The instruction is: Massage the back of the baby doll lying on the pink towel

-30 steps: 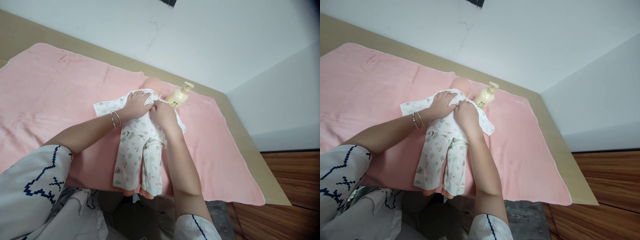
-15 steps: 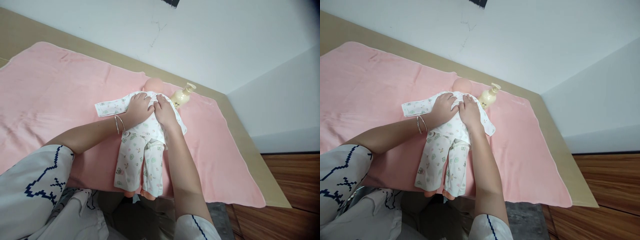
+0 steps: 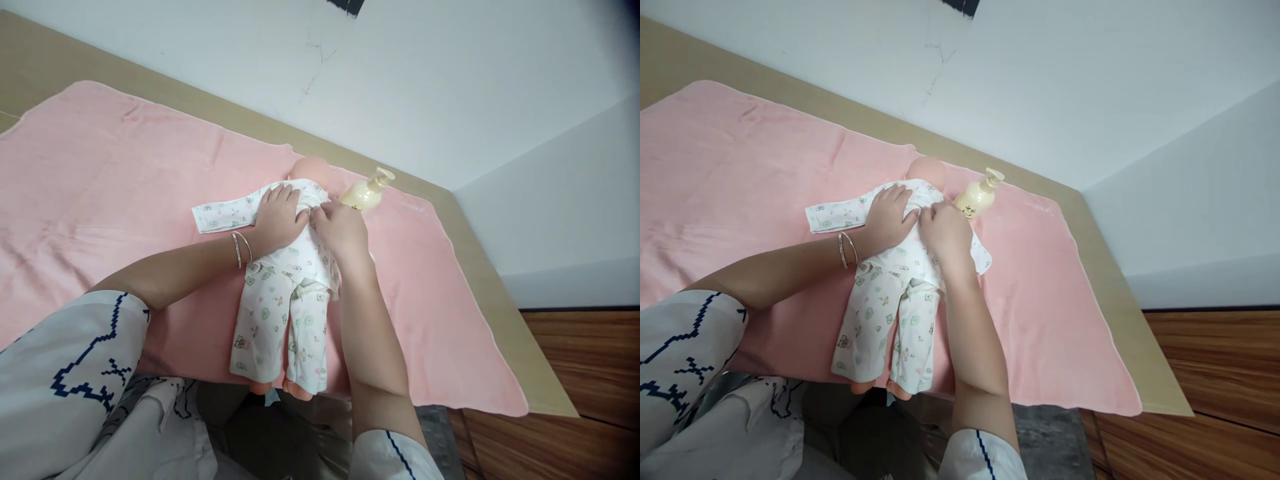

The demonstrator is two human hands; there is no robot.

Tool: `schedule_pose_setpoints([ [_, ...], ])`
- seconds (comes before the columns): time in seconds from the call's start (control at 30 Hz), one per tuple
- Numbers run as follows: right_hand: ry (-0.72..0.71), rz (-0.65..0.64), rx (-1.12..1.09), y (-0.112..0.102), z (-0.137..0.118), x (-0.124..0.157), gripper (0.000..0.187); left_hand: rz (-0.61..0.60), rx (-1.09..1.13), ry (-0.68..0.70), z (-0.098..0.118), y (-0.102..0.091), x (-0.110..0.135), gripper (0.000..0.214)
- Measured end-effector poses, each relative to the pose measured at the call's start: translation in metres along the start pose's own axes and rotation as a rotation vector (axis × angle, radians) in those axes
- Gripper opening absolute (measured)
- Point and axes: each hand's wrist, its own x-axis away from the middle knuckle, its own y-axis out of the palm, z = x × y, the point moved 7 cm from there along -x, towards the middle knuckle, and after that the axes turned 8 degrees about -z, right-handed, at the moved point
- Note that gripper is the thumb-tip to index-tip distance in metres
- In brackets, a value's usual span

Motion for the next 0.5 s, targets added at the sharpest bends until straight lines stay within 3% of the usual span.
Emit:
schedule_pose_setpoints([
  [0.1, -0.142, 0.088, -0.072, -0.001, -0.007, -0.003, 0.039, -0.008, 0.021, 0.000, -0.002, 0.002, 0.000, 0.045],
  [0.17, -0.201, 0.111, -0.080, 0.010, -0.006, -0.009, 0.047, -0.004, 0.040, 0.000, -0.004, 0.004, 0.000, 0.044],
  [0.33, -0.209, 0.027, -0.075, 0.038, 0.006, -0.023, 0.053, 0.019, 0.072, 0.018, -0.008, 0.008, -0.001, 0.043],
  [0.4, -0.234, 0.019, -0.079, 0.037, 0.005, -0.023, 0.053, 0.028, 0.073, 0.024, -0.009, 0.009, -0.001, 0.043],
  [0.5, -0.237, 0.112, -0.094, 0.026, 0.002, -0.019, 0.053, 0.033, 0.076, 0.022, -0.009, 0.008, -0.001, 0.043],
])
